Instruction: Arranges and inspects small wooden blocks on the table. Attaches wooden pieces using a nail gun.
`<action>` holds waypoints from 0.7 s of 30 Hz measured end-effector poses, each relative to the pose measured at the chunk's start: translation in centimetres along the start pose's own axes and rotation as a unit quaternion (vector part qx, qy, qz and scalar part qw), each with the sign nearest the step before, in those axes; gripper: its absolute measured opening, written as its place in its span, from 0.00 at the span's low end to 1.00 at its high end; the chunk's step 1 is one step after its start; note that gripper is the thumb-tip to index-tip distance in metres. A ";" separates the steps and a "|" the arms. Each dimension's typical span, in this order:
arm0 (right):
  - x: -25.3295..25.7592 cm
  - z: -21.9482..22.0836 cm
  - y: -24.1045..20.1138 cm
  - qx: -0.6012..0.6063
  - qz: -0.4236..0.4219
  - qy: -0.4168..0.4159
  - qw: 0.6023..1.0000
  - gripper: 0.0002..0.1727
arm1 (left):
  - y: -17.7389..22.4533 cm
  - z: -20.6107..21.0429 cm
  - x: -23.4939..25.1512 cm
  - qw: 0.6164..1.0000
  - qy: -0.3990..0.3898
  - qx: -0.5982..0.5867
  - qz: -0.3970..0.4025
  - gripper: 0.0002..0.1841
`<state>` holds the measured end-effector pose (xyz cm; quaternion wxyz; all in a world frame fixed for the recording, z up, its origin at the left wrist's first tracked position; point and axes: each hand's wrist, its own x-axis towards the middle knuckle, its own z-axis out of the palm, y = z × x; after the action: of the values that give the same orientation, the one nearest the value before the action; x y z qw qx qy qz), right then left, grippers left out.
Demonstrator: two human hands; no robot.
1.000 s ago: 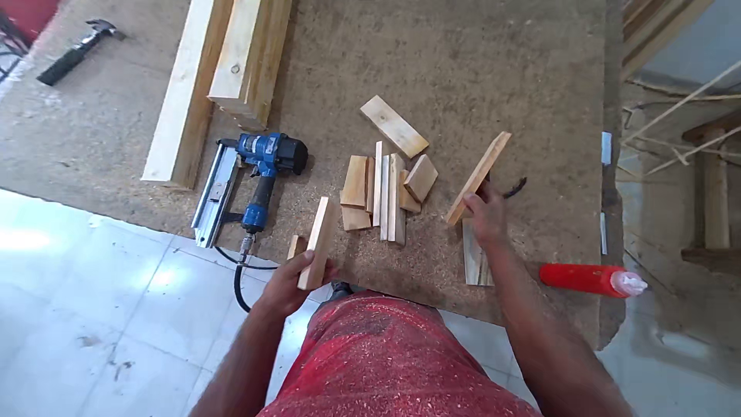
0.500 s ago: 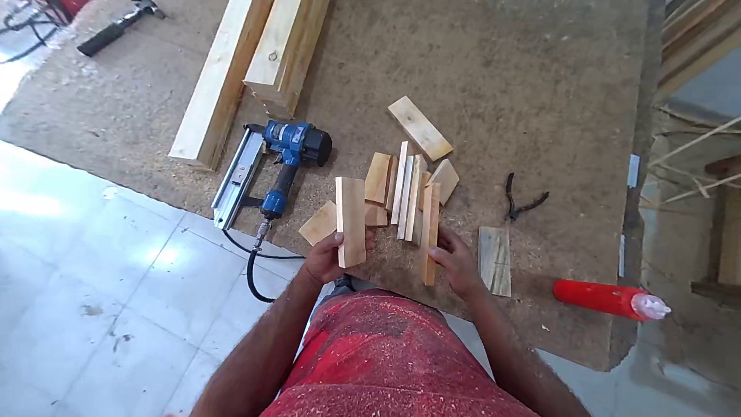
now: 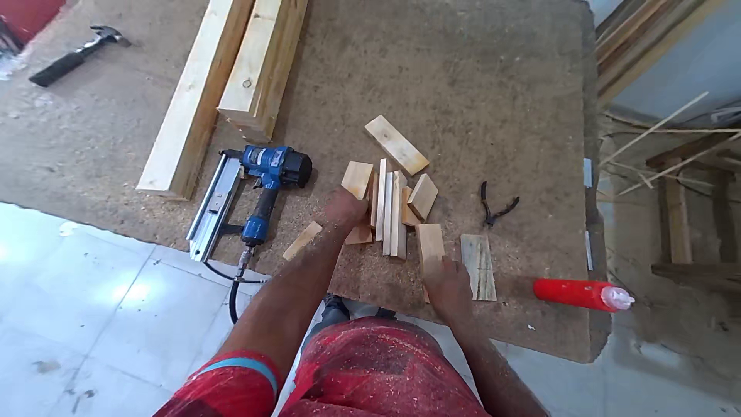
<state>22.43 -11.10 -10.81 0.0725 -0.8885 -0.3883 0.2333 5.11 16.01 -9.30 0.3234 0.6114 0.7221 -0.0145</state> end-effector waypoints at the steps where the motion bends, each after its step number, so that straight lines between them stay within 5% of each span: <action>1: -0.4 0.1 0.5 0.005 -0.009 -0.005 1.000 0.44 | 0.1 0.4 0.2 1.000 0.003 0.012 0.003 0.51; 8: -1.8 2.0 2.4 -0.019 -0.011 -0.034 0.999 0.55 | 1.3 0.6 0.6 0.996 0.016 0.084 0.038 0.56; 15: -0.4 1.3 1.6 -0.034 0.025 0.041 0.998 0.46 | 1.8 1.1 -0.8 0.990 0.003 0.129 0.051 0.61; 21: 0.0 0.3 1.9 -0.031 0.004 -0.003 1.000 0.45 | 1.7 1.3 -1.1 0.996 -0.010 0.064 0.059 0.60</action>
<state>23.51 -12.44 -11.63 0.0432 -0.8912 -0.3923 0.2237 7.27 14.99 -9.13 0.2910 0.6724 0.6789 -0.0475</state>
